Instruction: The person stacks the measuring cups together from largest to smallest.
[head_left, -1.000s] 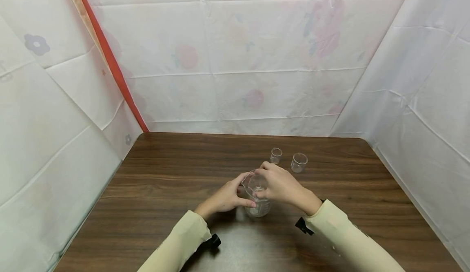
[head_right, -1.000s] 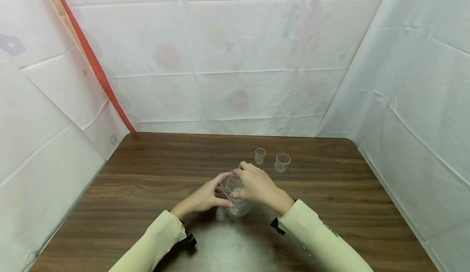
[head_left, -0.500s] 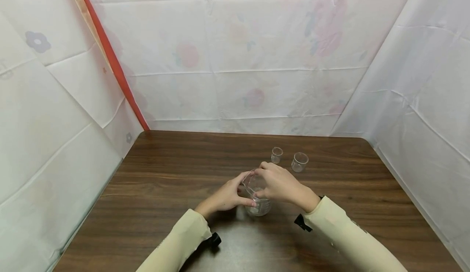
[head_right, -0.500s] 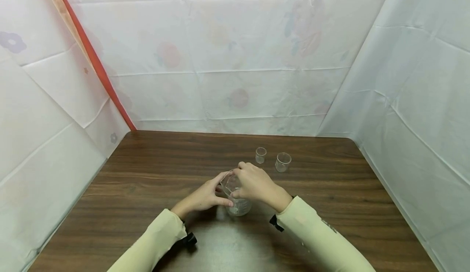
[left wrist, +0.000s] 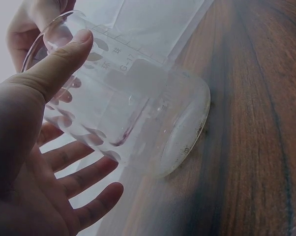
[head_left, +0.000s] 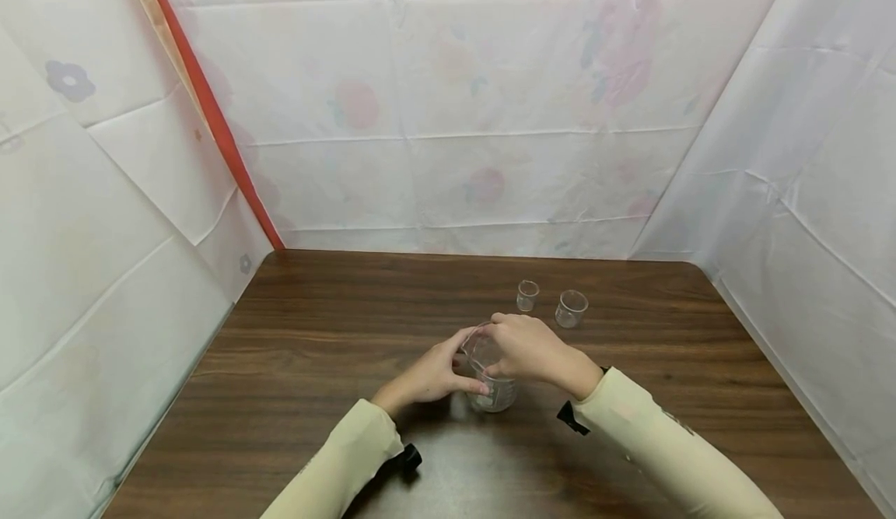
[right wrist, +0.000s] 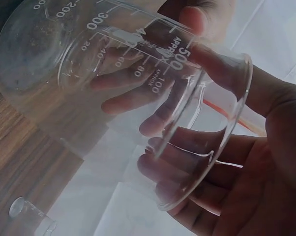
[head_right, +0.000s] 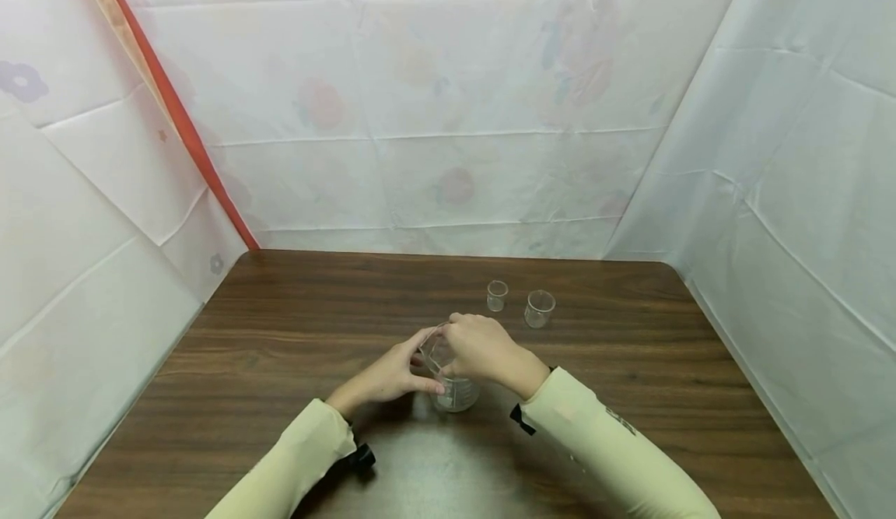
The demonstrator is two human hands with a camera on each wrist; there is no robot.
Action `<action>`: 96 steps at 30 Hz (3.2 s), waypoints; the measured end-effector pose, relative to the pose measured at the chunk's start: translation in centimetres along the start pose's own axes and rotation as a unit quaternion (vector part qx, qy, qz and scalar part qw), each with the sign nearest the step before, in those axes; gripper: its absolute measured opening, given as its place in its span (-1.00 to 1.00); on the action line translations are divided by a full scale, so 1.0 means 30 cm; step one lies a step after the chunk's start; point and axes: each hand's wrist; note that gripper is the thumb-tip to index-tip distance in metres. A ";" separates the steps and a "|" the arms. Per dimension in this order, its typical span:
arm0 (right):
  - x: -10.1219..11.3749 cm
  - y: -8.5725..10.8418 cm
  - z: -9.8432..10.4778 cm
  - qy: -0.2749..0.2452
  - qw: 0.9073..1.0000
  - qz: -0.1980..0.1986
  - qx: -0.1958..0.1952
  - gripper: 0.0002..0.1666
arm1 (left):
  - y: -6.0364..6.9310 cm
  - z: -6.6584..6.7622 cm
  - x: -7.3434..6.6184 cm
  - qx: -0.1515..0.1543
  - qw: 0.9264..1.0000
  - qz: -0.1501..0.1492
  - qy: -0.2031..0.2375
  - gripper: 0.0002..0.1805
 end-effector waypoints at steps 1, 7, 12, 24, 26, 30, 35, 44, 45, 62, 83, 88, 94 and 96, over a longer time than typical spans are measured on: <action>0.002 -0.002 0.000 0.002 1.000 -0.002 0.005 -0.35 | 0.000 -0.001 0.001 0.000 1.000 0.001 0.001 0.03; 0.008 -0.009 -0.008 0.023 1.000 0.004 0.013 -0.33 | -0.003 -0.005 0.007 -0.004 1.000 -0.008 0.005 0.02; 0.008 -0.014 -0.020 0.039 0.999 0.012 0.014 -0.34 | -0.003 -0.006 0.010 -0.004 1.000 -0.011 0.003 0.02; 0.013 -0.030 -0.039 0.051 0.998 0.011 0.033 -0.40 | -0.002 -0.004 0.010 0.000 1.000 -0.011 -0.001 0.02; 0.014 -0.033 -0.040 0.051 0.998 0.009 0.037 -0.43 | -0.002 -0.004 0.011 -0.001 1.000 -0.014 -0.001 0.01; 0.015 -0.040 -0.042 0.045 0.998 0.004 0.051 -0.44 | -0.003 -0.004 0.013 -0.001 1.000 -0.019 -0.001 0.00; 0.012 -0.047 -0.049 0.042 0.997 0.003 0.058 -0.51 | -0.005 -0.004 0.012 0.000 1.000 -0.025 0.004 -0.01; 0.013 -0.057 -0.052 0.051 0.997 0.002 0.055 -0.56 | -0.004 0.000 0.009 -0.002 1.000 -0.021 -0.003 -0.01; 0.014 -0.058 -0.053 0.053 0.997 0.001 0.055 -0.56 | -0.003 0.000 0.009 -0.004 1.000 -0.021 -0.005 0.00; 0.018 -0.053 -0.051 0.042 0.997 -0.007 0.066 -0.60 | -0.005 0.001 0.003 -0.013 0.999 -0.043 -0.008 -0.06; 0.005 -0.030 0.009 -0.049 0.998 0.042 0.018 -0.75 | -0.002 0.002 0.005 0.006 1.000 -0.020 0.001 0.04; 0.000 -0.023 0.027 -0.038 0.998 0.048 -0.014 -0.74 | -0.003 0.004 0.004 0.007 1.000 -0.008 -0.002 0.09; -0.013 -0.020 0.035 -0.033 0.997 0.054 -0.034 -0.75 | -0.005 0.004 0.007 0.009 1.000 -0.005 -0.004 0.08; -0.016 -0.020 0.039 -0.033 0.997 0.054 -0.040 -0.75 | -0.005 0.004 0.007 0.007 1.000 -0.007 -0.004 0.07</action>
Point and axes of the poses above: each hand's wrist, its own y-axis away from the middle knuckle, its own z-axis out of the back of the hand, x = y × z, and after that the axes turned 2 degrees about x, right-handed
